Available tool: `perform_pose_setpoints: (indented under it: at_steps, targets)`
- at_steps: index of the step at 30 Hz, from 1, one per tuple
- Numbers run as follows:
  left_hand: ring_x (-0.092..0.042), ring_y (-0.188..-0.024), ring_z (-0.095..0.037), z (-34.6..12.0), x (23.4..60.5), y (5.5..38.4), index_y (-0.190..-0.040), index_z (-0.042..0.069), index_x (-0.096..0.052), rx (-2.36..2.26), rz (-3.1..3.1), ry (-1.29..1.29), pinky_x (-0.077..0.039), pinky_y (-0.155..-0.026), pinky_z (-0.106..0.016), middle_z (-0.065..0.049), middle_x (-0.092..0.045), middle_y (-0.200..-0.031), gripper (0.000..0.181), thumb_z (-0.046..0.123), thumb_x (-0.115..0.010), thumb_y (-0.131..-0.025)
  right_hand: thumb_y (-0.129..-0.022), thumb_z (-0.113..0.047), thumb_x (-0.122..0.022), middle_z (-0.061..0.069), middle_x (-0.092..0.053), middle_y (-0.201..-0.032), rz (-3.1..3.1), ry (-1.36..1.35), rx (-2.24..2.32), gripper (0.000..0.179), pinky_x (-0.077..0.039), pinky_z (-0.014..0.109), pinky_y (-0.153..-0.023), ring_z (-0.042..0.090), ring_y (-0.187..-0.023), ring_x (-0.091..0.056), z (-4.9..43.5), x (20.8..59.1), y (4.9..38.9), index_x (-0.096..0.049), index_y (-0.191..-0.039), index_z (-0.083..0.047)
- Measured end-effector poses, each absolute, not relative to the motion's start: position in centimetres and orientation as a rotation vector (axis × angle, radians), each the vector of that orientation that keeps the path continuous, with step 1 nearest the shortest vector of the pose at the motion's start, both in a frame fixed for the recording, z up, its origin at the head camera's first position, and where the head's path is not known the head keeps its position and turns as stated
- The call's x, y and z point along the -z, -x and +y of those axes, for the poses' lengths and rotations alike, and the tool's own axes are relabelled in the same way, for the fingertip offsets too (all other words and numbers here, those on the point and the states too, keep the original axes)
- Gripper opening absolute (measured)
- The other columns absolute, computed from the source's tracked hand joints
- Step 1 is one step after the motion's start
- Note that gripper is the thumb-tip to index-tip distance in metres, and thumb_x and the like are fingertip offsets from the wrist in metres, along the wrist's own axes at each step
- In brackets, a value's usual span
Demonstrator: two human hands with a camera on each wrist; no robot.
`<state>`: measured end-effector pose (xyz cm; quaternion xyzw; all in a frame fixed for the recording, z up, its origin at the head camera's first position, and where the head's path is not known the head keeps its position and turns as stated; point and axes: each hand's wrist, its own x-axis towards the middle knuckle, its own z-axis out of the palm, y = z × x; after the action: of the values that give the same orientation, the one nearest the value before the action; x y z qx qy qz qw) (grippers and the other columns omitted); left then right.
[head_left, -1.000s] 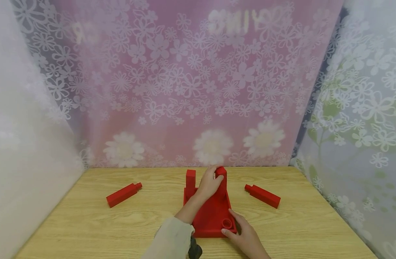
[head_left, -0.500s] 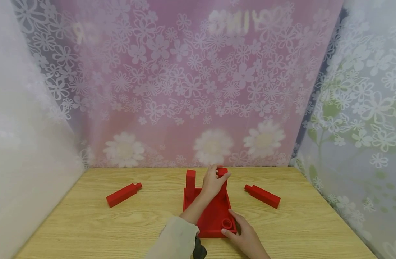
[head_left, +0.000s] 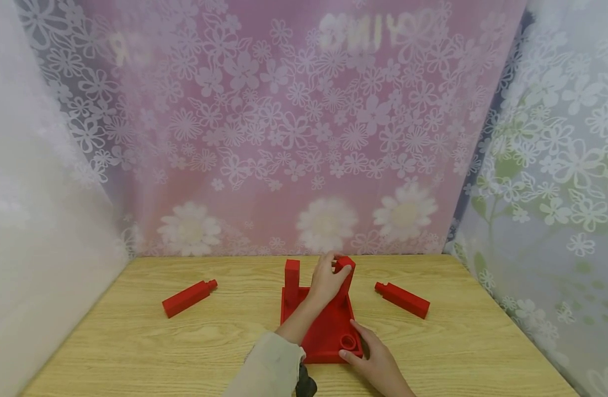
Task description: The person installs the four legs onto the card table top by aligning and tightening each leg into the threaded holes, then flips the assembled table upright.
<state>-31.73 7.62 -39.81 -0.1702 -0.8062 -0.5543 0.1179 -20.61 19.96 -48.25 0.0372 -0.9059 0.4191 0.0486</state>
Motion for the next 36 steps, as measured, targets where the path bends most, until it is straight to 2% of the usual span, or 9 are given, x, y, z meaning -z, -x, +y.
perform_pose_setpoints:
  at_steps: [7,13,16,21,30,36]
  targets:
    - [-0.051,-0.099,-0.02,7.77,40.05,31.66,-0.119,0.016,-0.061,1.571,-2.362,0.515,-0.046,-0.077,-0.036,-0.004,-0.049,-0.121,0.027,0.017,-0.051,-0.094,-0.075,-0.049,-0.07,0.015,-0.048,-0.13,-2.756,-0.124,-1.284,0.077,-0.037,0.052,-0.093,0.034,-0.118,-0.043,19.96,48.33,20.54,-0.045,-0.135,-0.008]
    - [-0.05,-0.102,-0.02,8.15,40.11,31.67,-0.122,0.013,-0.054,1.578,-2.373,0.479,-0.046,-0.079,-0.036,-0.002,-0.05,-0.115,0.04,0.033,-0.062,-0.088,-0.074,-0.049,-0.071,0.015,-0.048,-0.13,-2.758,-0.104,-1.285,0.077,-0.037,0.053,-0.092,0.035,-0.119,-0.043,19.94,48.35,20.53,-0.046,-0.135,-0.008]
    - [-0.051,-0.1,-0.019,8.27,40.26,31.75,-0.12,0.01,-0.05,1.628,-2.343,0.421,-0.047,-0.079,-0.034,-0.001,-0.051,-0.11,0.046,0.033,-0.067,-0.085,-0.074,-0.049,-0.071,0.015,-0.048,-0.13,-2.759,-0.1,-1.281,0.078,-0.037,0.054,-0.091,0.035,-0.119,-0.043,19.93,48.36,20.56,-0.045,-0.135,-0.009]
    - [-0.054,-0.097,-0.02,8.31,40.42,31.83,-0.114,0.009,-0.048,1.667,-2.294,0.403,-0.047,-0.08,-0.034,-0.002,-0.053,-0.106,0.041,0.028,-0.068,-0.084,-0.074,-0.049,-0.071,0.015,-0.047,-0.13,-2.762,-0.103,-1.275,0.078,-0.037,0.054,-0.091,0.035,-0.119,-0.043,19.92,48.31,20.54,-0.045,-0.135,-0.009]
    - [-0.053,-0.095,-0.02,8.12,40.37,31.81,-0.116,0.011,-0.057,1.596,-2.322,0.477,-0.049,-0.074,-0.031,-0.003,-0.053,-0.111,0.029,0.019,-0.06,-0.089,-0.075,-0.049,-0.07,0.014,-0.048,-0.13,-2.744,-0.127,-1.274,0.077,-0.037,0.053,-0.092,0.034,-0.119,-0.043,20.0,48.44,20.66,-0.046,-0.135,-0.009]
    - [-0.052,-0.095,-0.019,8.11,40.42,31.86,-0.113,0.016,-0.064,1.525,-2.336,0.465,-0.045,-0.08,-0.037,-0.003,-0.053,-0.114,0.027,0.015,-0.05,-0.09,-0.075,-0.049,-0.071,0.014,-0.048,-0.13,-2.731,-0.144,-1.272,0.076,-0.036,0.052,-0.093,0.033,-0.119,-0.044,20.1,48.56,20.71,-0.046,-0.135,-0.008]
